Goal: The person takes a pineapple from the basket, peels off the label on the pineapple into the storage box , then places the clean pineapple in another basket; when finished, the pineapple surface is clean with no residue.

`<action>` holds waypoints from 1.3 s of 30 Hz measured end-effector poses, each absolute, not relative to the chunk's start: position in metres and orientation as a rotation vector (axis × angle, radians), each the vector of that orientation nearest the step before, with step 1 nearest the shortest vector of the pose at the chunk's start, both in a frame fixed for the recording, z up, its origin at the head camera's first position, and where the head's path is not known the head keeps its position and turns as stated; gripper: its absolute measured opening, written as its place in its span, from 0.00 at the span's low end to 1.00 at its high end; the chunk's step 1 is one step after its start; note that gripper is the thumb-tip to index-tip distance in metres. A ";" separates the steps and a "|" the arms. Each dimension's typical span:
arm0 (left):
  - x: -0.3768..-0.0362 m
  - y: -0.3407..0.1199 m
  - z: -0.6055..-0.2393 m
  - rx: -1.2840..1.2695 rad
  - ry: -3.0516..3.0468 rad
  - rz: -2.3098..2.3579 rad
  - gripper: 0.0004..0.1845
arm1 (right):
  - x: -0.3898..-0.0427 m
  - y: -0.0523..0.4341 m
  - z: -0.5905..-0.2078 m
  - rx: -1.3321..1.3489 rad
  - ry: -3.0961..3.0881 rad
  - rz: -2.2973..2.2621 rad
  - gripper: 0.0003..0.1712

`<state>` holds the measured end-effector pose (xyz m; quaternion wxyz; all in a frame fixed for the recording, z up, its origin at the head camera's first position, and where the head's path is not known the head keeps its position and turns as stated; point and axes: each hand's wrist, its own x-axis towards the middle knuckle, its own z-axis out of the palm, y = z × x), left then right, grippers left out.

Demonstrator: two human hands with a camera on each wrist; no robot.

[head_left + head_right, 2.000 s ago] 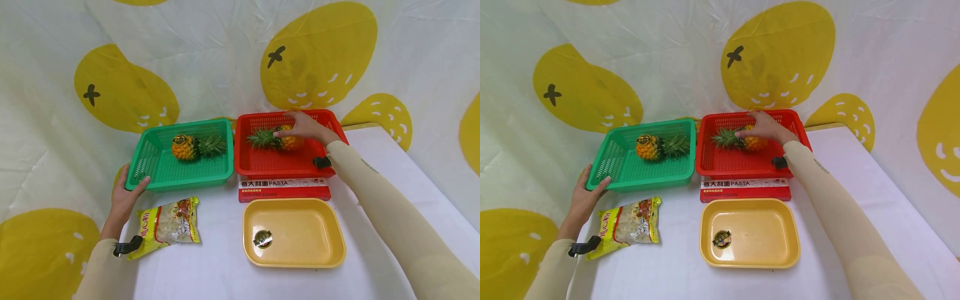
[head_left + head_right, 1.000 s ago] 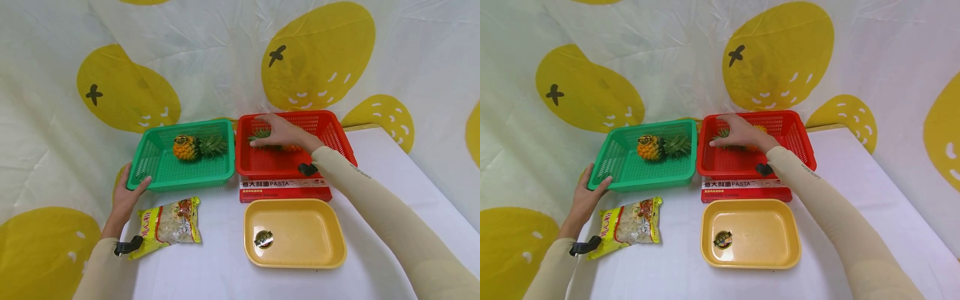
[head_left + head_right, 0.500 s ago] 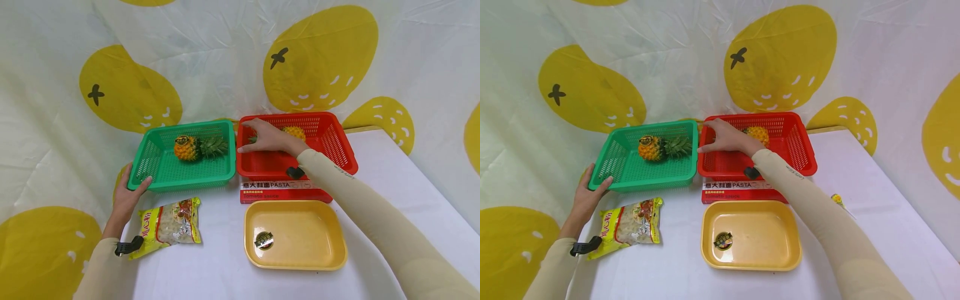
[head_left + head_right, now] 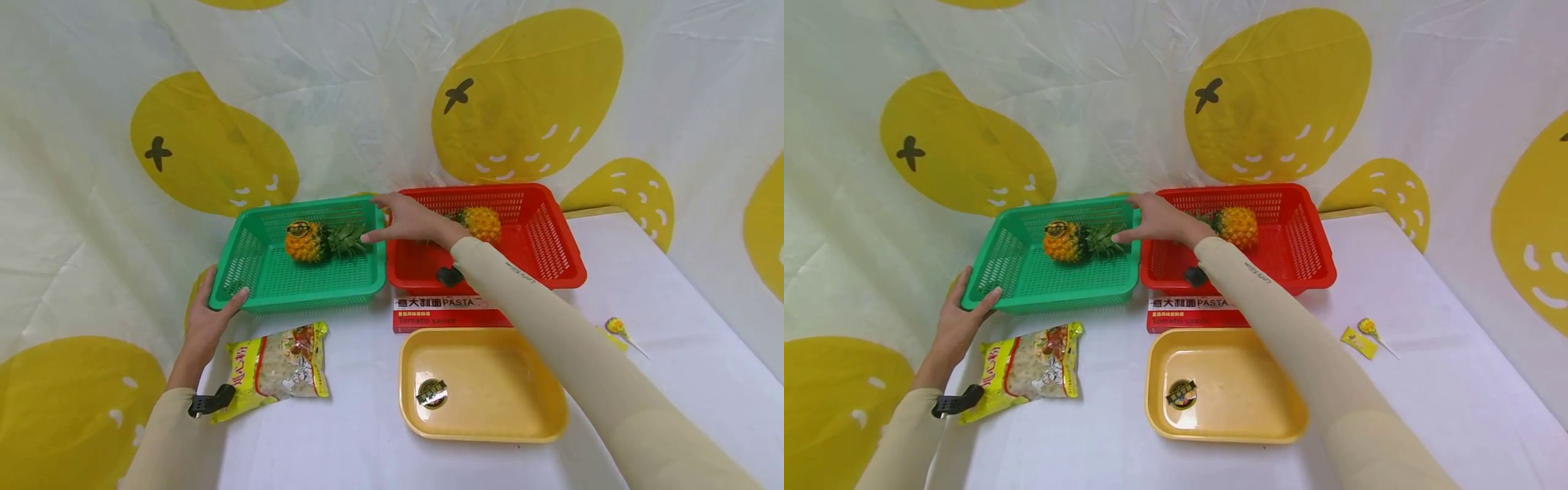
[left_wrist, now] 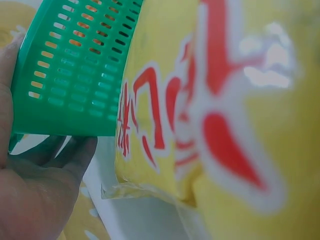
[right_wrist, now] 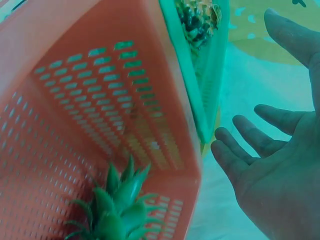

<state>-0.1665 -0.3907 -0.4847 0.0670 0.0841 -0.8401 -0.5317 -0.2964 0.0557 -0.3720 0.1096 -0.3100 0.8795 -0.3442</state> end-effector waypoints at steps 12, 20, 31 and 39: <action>-0.168 -0.392 -0.488 0.255 -2.532 -1.580 0.49 | -0.311 0.013 -0.379 -0.857 2.569 -1.071 0.54; -0.168 -0.392 -0.489 0.286 -2.549 -1.572 0.48 | -0.317 -0.013 -0.386 -0.875 2.587 -1.060 0.51; -0.161 -0.393 -0.485 0.309 -2.554 -1.526 0.46 | -0.318 -0.037 -0.383 -0.862 2.648 -0.999 0.44; -0.163 -0.388 -0.487 0.343 -2.516 -1.574 0.48 | -0.324 -0.041 -0.394 -0.762 2.712 -0.812 0.43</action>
